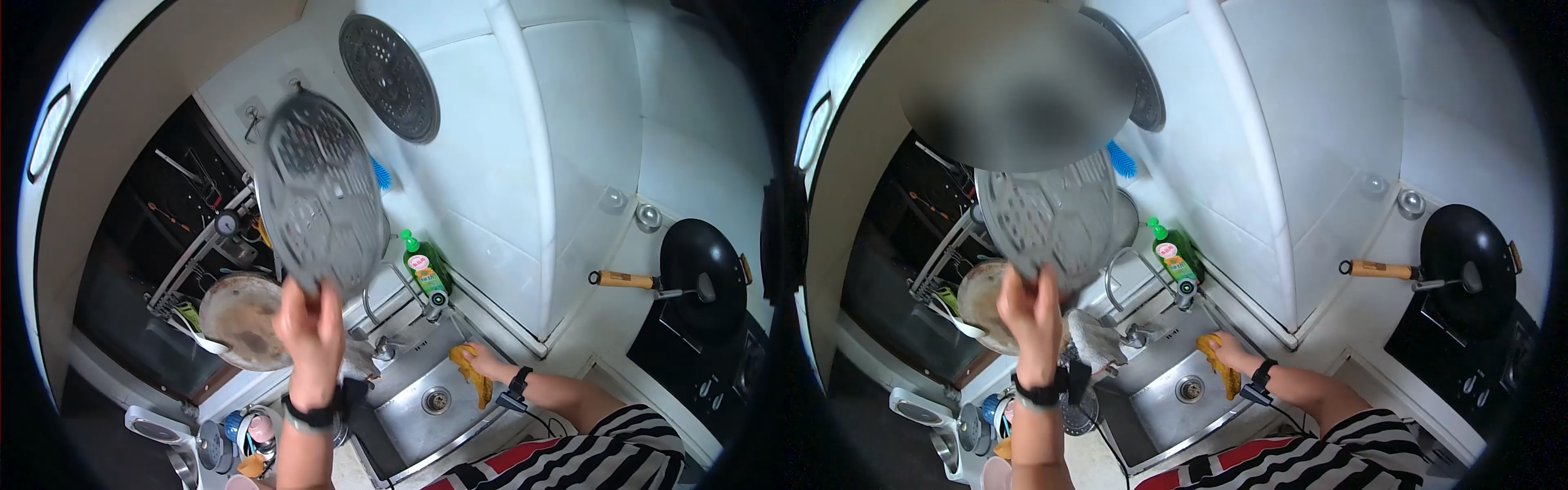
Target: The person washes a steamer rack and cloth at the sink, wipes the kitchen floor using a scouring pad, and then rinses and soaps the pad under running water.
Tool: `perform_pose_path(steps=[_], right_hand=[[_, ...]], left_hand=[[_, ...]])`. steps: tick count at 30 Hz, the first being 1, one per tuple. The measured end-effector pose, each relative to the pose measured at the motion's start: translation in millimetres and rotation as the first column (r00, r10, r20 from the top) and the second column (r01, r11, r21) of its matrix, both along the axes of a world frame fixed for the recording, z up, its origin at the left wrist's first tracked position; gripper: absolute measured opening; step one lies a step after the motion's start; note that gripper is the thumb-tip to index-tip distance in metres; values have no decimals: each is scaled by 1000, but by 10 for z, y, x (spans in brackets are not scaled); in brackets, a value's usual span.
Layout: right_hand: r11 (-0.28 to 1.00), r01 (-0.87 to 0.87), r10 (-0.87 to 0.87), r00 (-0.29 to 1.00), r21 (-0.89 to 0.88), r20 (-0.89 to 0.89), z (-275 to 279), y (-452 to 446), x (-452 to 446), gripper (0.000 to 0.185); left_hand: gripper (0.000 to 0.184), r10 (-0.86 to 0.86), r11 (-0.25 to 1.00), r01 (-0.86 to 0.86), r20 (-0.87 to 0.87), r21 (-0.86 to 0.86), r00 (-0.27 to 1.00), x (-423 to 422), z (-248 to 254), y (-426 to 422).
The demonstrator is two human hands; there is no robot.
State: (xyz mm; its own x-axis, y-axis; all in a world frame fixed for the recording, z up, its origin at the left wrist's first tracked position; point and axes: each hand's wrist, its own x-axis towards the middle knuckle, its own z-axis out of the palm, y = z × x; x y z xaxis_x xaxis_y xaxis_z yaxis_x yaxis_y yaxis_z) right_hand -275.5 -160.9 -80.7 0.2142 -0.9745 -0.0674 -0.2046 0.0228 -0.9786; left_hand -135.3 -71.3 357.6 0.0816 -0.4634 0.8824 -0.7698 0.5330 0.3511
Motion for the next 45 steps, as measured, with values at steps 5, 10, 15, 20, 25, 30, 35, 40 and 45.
perform_pose_path(steps=[5, 10, 15, 20, 25, 30, 35, 40, 45], right_hand=[[999, 2, -2, 1000, 35, 1, 382, 73, -172, 33], [999, 25, -25, 1000, 23, -11, 170, -17, -262, 32], [991, 15, -43, 976, 134, 213, -212, -151, -326, 33], [994, 48, -64, 984, 97, 167, -44, -77, -450, 32], [998, 43, -46, 996, 43, 81, 330, 48, -535, 31], [998, 62, -62, 998, 14, -3, 231, 62, -421, 32], [976, -105, 45, 953, 191, 299, 6, 4, -347, 30], [950, -74, 26, 987, 304, 159, 508, 202, -225, 33], [939, -148, 105, 983, 311, 149, 525, 305, -106, 34]], left_hand=[[9, -66, 977, 83, 87, -199, 994, -245, 546, -997], [8, -88, 960, 120, 135, -252, 987, -733, 592, -1339], [12, 75, 956, 3, 253, -293, 964, -1001, 408, -1594], [26, 54, 966, 16, 262, -258, 964, -1158, 278, -1699], [12, 2, 970, 55, 236, -235, 972, -1089, 109, -1830], [18, -172, 969, 198, 170, -149, 970, -1033, -92, -1639], [24, -399, 901, 384, 38, 203, 916, -483, -672, -687], [15, -336, 556, 389, -229, 735, 914, 811, -1733, 583], [28, 664, 416, 15, -315, 909, 678, 2386, -3424, 1869]])
